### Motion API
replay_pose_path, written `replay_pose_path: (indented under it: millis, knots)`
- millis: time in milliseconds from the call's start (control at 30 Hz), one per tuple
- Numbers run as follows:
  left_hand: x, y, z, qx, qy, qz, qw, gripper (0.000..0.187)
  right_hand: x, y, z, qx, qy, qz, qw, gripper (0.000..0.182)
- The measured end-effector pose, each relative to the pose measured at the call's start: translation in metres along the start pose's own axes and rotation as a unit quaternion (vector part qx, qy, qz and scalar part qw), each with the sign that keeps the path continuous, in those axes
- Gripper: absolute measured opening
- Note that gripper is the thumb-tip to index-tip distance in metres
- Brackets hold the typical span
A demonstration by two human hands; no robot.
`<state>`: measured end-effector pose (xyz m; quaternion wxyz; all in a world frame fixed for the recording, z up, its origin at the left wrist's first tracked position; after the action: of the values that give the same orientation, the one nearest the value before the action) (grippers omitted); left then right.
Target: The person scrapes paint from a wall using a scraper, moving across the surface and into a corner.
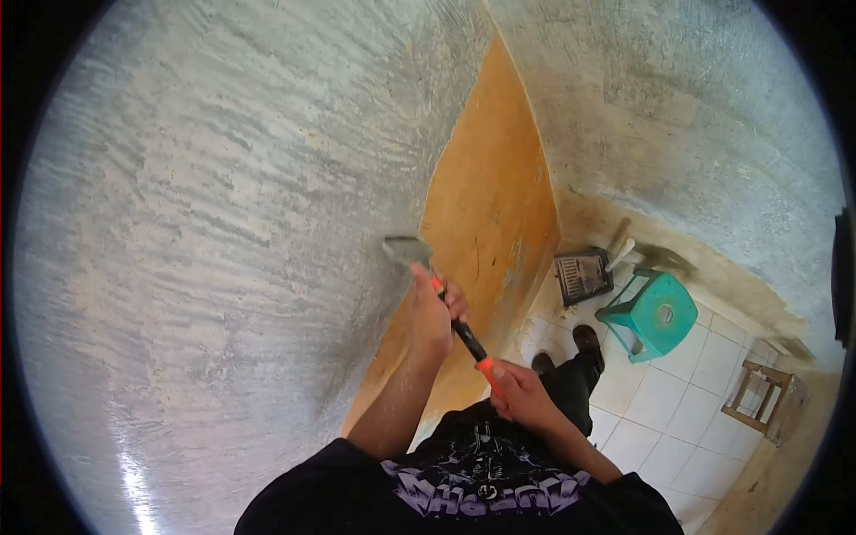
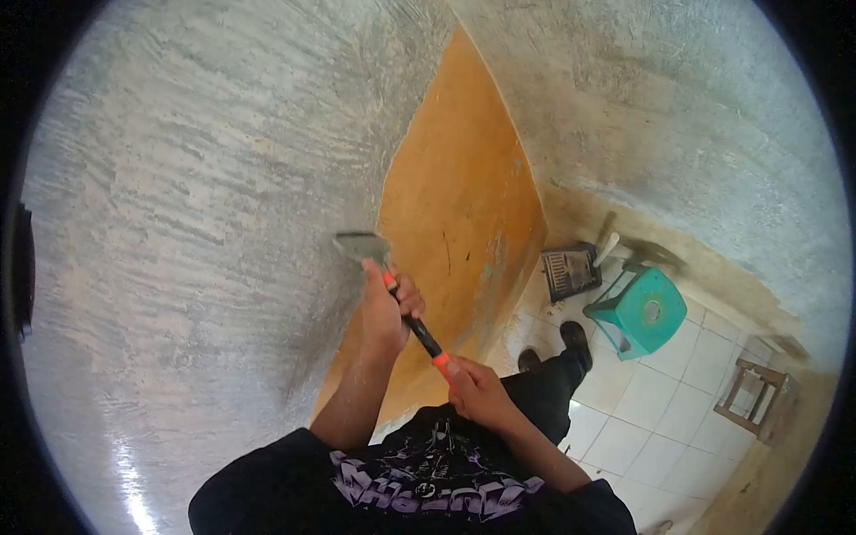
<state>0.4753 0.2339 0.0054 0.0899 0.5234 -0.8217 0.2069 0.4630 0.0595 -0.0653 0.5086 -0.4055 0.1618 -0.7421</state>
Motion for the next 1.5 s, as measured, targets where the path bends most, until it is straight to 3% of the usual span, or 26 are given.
replay_pose_path:
  millis: [200,400,1100,1500]
  knots:
    - [-0.012,-0.010,-0.007,0.005,-0.010,0.013,1.000,0.049,-0.008,0.002,0.012,-0.006,0.007,-0.008,1.000,0.042]
    - [-0.001,0.002,0.002,0.012,0.010,0.003,1.000,0.047,0.004,0.001,0.000,-0.009,-0.060,-0.012,0.998,0.039]
    - [-0.015,-0.024,-0.011,0.021,-0.008,0.009,1.000,0.048,-0.005,0.000,0.024,-0.019,-0.001,0.015,1.000,0.042]
    - [-0.005,-0.012,-0.001,0.026,-0.003,-0.019,0.999,0.049,0.006,0.002,0.021,-0.006,-0.033,0.001,0.999,0.042]
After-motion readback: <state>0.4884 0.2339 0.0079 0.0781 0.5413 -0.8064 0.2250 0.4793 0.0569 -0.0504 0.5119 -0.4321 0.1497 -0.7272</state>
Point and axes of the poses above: each hand's wrist, its own x-axis away from the middle knuckle, its own y-axis out of the back of the hand, z = x × y, the point moved 9 cm from there along -x, towards the middle knuckle, and after that the axes turned 6 degrees about -z, right-handed, at the moved point
